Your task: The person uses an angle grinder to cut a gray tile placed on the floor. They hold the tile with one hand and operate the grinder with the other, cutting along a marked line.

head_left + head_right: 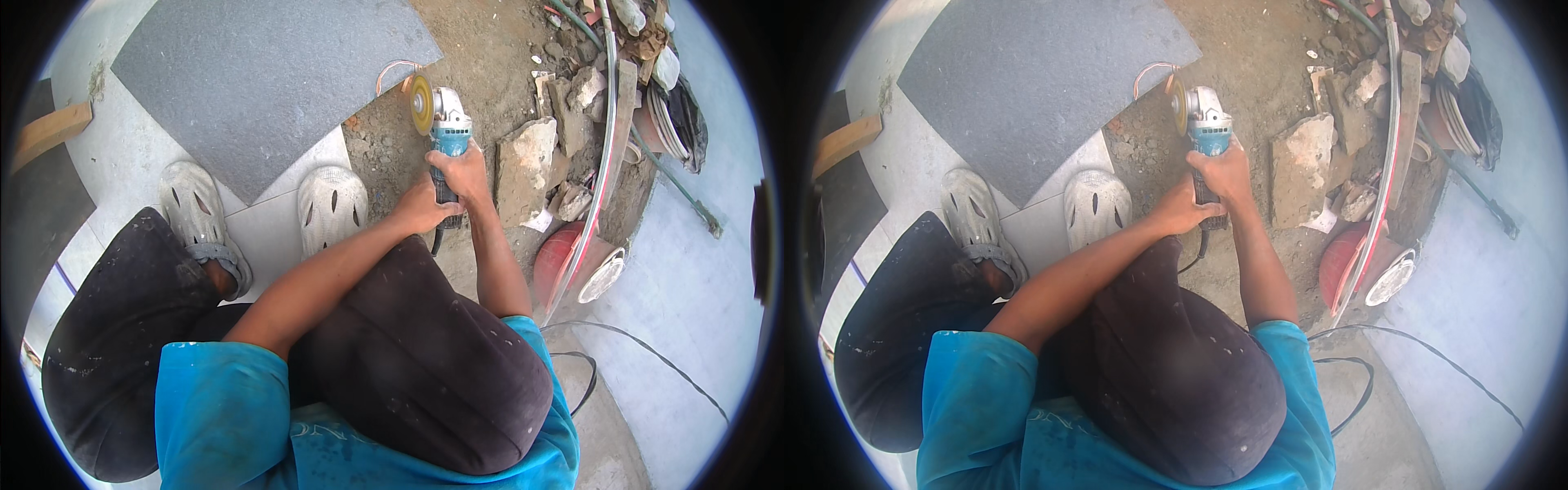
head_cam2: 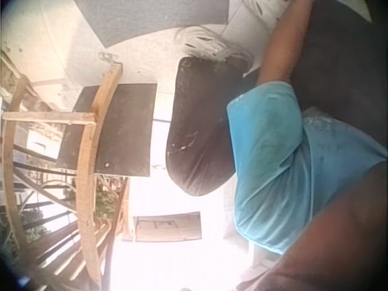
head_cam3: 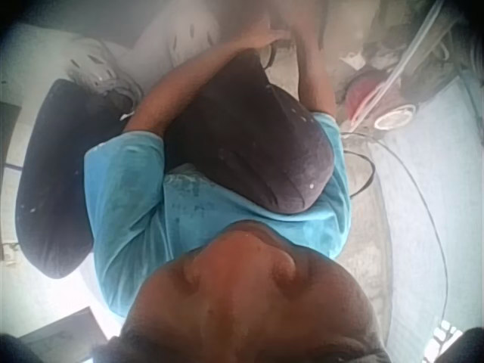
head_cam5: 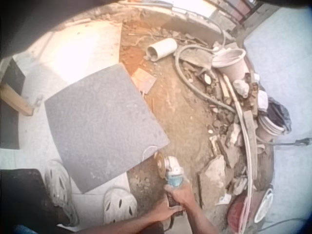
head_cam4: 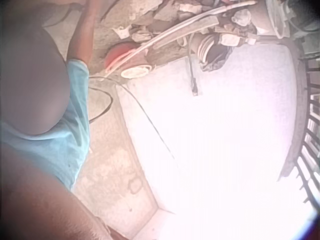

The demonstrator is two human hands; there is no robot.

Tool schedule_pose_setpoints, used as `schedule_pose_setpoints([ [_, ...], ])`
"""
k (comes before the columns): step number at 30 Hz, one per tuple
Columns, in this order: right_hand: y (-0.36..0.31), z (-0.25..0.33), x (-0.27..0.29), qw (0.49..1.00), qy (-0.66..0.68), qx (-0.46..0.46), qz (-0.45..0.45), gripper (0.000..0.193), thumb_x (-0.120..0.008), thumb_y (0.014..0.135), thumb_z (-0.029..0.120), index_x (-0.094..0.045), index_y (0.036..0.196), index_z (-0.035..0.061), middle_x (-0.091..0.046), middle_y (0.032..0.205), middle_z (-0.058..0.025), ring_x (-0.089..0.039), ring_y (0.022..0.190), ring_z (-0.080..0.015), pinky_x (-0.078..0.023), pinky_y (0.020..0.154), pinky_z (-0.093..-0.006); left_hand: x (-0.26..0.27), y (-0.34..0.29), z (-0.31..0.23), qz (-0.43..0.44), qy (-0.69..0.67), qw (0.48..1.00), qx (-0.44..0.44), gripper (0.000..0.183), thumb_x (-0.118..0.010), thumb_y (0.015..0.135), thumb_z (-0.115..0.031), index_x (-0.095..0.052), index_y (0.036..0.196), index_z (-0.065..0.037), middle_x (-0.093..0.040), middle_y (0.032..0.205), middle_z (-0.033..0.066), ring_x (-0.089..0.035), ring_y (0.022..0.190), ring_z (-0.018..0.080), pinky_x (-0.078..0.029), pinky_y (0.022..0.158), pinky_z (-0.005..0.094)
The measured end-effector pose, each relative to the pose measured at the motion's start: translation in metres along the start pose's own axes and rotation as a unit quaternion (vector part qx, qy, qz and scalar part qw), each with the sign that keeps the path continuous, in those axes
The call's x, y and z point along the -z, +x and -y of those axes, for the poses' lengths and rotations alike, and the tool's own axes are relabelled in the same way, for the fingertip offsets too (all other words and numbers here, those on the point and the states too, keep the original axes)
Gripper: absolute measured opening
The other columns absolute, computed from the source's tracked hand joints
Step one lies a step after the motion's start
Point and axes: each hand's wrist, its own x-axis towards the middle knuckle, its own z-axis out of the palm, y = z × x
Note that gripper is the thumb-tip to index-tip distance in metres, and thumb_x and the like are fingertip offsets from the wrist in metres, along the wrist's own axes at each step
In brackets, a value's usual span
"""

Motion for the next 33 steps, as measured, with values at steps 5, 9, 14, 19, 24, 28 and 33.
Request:
schedule_pose_setpoints([
  [5, -0.001, 0.0078, 0.0023, 1.0, -0.029, 0.008, 0.0, 0.043, -0.078, 0.071, 0.02, -0.062, 0.104, -0.0022, -0.07, 0.089, -0.009, -0.064, 0.077, -0.0156, -0.054, 0.071, -0.0328, 0.0, 0.002, -0.0007, 0.006, 0.017, 1.0, 0.019, 0.109, -0.08, 0.08, -0.052, -0.023, 0.144, 0.017, -0.044, 0.141, 0.0402, -0.047, 0.134, 0.0463, -0.04, 0.111, 0.0472],
  [9, 0.0005, 0.0074, 0.0026, 0.999, -0.035, 0.004, 0.002, 0.044, -0.079, 0.071, 0.02, -0.062, 0.104, -0.0025, -0.07, 0.089, -0.0093, -0.065, 0.077, -0.0159, -0.054, 0.072, -0.0332, -0.0014, 0.004, 0.003, -0.001, 0.007, 1.0, 0.003, 0.11, -0.08, 0.08, -0.051, -0.023, 0.144, 0.017, -0.044, 0.142, 0.0399, -0.046, 0.135, 0.046, -0.039, 0.112, 0.0476],
  [14, 0.0001, 0.0085, 0.0026, 1.0, -0.025, 0.004, -0.002, 0.044, -0.079, 0.071, 0.02, -0.062, 0.105, -0.0029, -0.07, 0.089, -0.0095, -0.065, 0.077, -0.0158, -0.054, 0.072, -0.0331, -0.0017, 0.0051, 0.0027, -0.003, 0.006, 1.0, 0.003, 0.11, -0.08, 0.08, -0.051, -0.022, 0.145, 0.016, -0.042, 0.143, 0.0393, -0.046, 0.136, 0.0457, -0.038, 0.112, 0.048],
  [19, 0.0029, 0.0056, 0.0015, 1.0, -0.029, 0.009, -0.007, 0.043, -0.078, 0.07, 0.019, -0.061, 0.103, -0.0027, -0.07, 0.089, -0.0091, -0.064, 0.077, -0.0152, -0.054, 0.071, -0.0328, -0.0015, 0.0072, 0.0053, -0.007, 0.007, 1.0, -0.005, 0.11, -0.08, 0.08, -0.05, -0.022, 0.145, 0.017, -0.041, 0.145, 0.0392, -0.044, 0.137, 0.0455, -0.038, 0.113, 0.0484],
  [24, 0.004, 0.0056, 0.0007, 1.0, -0.02, 0.008, -0.008, 0.042, -0.078, 0.07, 0.019, -0.061, 0.102, -0.0023, -0.069, 0.088, -0.0088, -0.064, 0.076, -0.0149, -0.054, 0.07, -0.0327, -0.0007, 0.0084, 0.0053, -0.006, 0.012, 1.0, 0.001, 0.109, -0.08, 0.08, -0.051, -0.024, 0.143, 0.019, -0.041, 0.144, 0.0401, -0.045, 0.137, 0.0459, -0.038, 0.112, 0.0481],
  [28, 0.004, 0.0078, 0.0002, 1.0, -0.018, 0.008, -0.01, 0.042, -0.078, 0.07, 0.019, -0.062, 0.102, -0.0024, -0.07, 0.088, -0.0091, -0.065, 0.076, -0.0153, -0.054, 0.07, -0.0329, 0.0004, 0.0072, 0.0038, -0.009, 0.011, 1.0, 0.0, 0.109, -0.079, 0.08, -0.052, -0.025, 0.142, 0.019, -0.042, 0.143, 0.0408, -0.045, 0.136, 0.0461, -0.039, 0.112, 0.0481],
  [33, 0.0053, 0.0073, 0.0009, 0.999, -0.032, 0.004, -0.015, 0.045, -0.078, 0.069, 0.021, -0.063, 0.104, -0.0023, -0.071, 0.09, -0.0114, -0.067, 0.079, -0.0183, -0.054, 0.073, -0.0346, 0.0032, 0.0067, -0.001, 0.002, 0.005, 1.0, 0.007, 0.11, -0.079, 0.08, -0.053, -0.025, 0.143, 0.018, -0.042, 0.143, 0.0408, -0.045, 0.136, 0.046, -0.039, 0.112, 0.0485],
])
